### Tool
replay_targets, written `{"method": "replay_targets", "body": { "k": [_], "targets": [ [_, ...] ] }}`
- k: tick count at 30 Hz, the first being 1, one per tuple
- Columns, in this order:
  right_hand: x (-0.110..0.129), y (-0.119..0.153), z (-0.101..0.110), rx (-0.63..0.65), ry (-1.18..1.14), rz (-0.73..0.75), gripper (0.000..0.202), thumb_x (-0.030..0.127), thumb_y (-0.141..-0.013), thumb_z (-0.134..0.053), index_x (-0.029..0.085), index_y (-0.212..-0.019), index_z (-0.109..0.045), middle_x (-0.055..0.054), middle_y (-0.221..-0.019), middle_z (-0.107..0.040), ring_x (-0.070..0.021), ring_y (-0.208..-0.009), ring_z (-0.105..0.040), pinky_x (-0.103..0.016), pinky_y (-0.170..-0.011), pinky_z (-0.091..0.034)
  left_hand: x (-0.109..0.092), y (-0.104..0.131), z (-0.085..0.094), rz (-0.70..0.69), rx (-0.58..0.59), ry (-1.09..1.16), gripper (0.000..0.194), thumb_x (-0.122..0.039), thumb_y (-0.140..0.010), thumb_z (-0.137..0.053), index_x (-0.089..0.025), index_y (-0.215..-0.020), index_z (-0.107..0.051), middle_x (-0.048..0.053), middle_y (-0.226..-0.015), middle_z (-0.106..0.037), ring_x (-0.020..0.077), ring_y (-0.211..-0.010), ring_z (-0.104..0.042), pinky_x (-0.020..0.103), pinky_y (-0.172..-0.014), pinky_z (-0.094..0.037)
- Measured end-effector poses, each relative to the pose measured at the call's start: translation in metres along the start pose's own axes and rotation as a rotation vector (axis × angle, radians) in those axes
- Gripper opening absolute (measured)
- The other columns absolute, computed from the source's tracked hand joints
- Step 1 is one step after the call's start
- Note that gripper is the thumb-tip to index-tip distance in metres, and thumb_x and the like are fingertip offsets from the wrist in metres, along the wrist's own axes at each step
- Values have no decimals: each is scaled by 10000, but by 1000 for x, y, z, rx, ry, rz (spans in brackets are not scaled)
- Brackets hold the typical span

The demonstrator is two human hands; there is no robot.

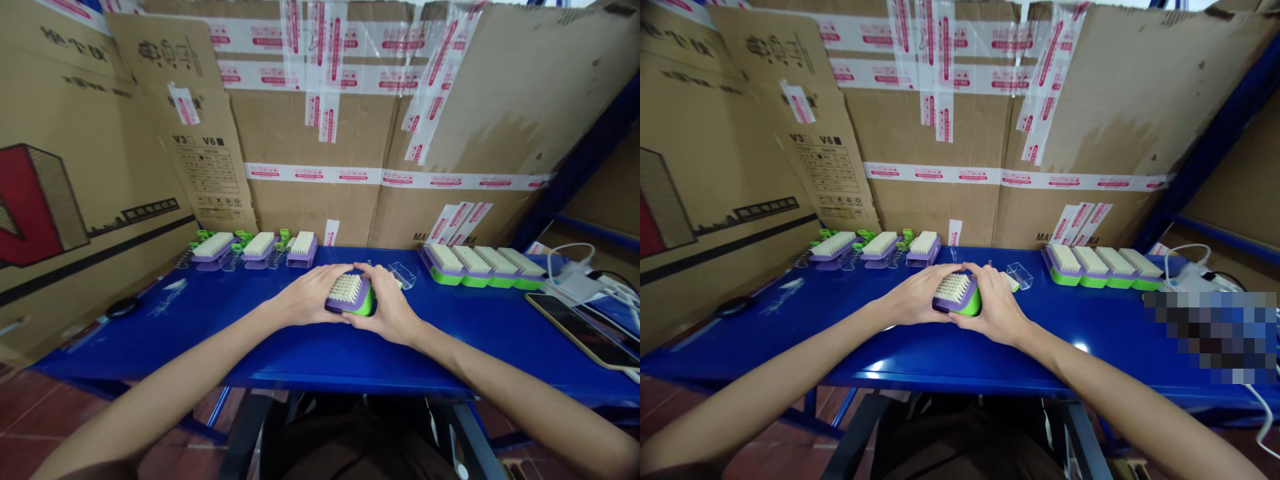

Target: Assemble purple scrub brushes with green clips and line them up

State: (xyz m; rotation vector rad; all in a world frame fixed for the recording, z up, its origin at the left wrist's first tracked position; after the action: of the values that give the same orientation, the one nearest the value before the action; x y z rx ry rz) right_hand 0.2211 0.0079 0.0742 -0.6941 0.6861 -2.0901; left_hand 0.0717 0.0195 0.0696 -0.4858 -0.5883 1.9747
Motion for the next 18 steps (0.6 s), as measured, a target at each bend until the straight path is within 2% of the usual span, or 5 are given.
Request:
{"method": "replay_targets", "body": {
  "k": [5,9,14,18],
  "targets": [
    [9,0,-1,-4,35,82,1000,638,-956,-838,304,-1725,-291,-172,-1409,-665,-429,-1189,-669,-679,-1062,-560,13,-2,-2,100,46,37,1143,-752,-813,-941,-234,-1687,-419,232,-1597,-644,462,-1462,-664,697,-1239,-532],
    [8,0,-1,18,35,81,1002,609,-958,-842,306,-1735,-287,-174,-1450,-671,-435,-1211,-676,-677,-1072,-558,15,-1,-6,90,69,14,1048,-720,-867,-903,-227,-1674,-451,226,-1580,-667,462,-1451,-674,699,-1228,-531],
    [8,2,1,-1,20,105,961,603,-985,-811,293,-1733,-293,-189,-1510,-658,-448,-1296,-669,-692,-1114,-550,16,1,-10,102,89,-46,974,-701,-868,-890,-179,-1608,-531,219,-1450,-743,456,-1351,-740,664,-1191,-575],
    [2,2,1,16,-6,72,1007,627,-963,-839,293,-1745,-298,-194,-1532,-654,-459,-1352,-662,-728,-1179,-517,17,2,-9,109,79,-20,953,-768,-878,-862,-203,-1583,-558,198,-1467,-740,457,-1408,-710,653,-1235,-556]
  ]
}}
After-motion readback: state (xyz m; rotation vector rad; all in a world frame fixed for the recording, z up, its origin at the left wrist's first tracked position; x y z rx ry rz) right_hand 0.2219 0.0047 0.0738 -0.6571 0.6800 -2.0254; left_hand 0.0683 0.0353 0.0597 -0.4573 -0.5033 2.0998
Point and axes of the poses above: each hand's wrist, its own y-axis away from the middle knuckle, its own z-axis out of the back of the hand, x = y × z, the point moved 10 cm from there along -y, towards the middle knuckle
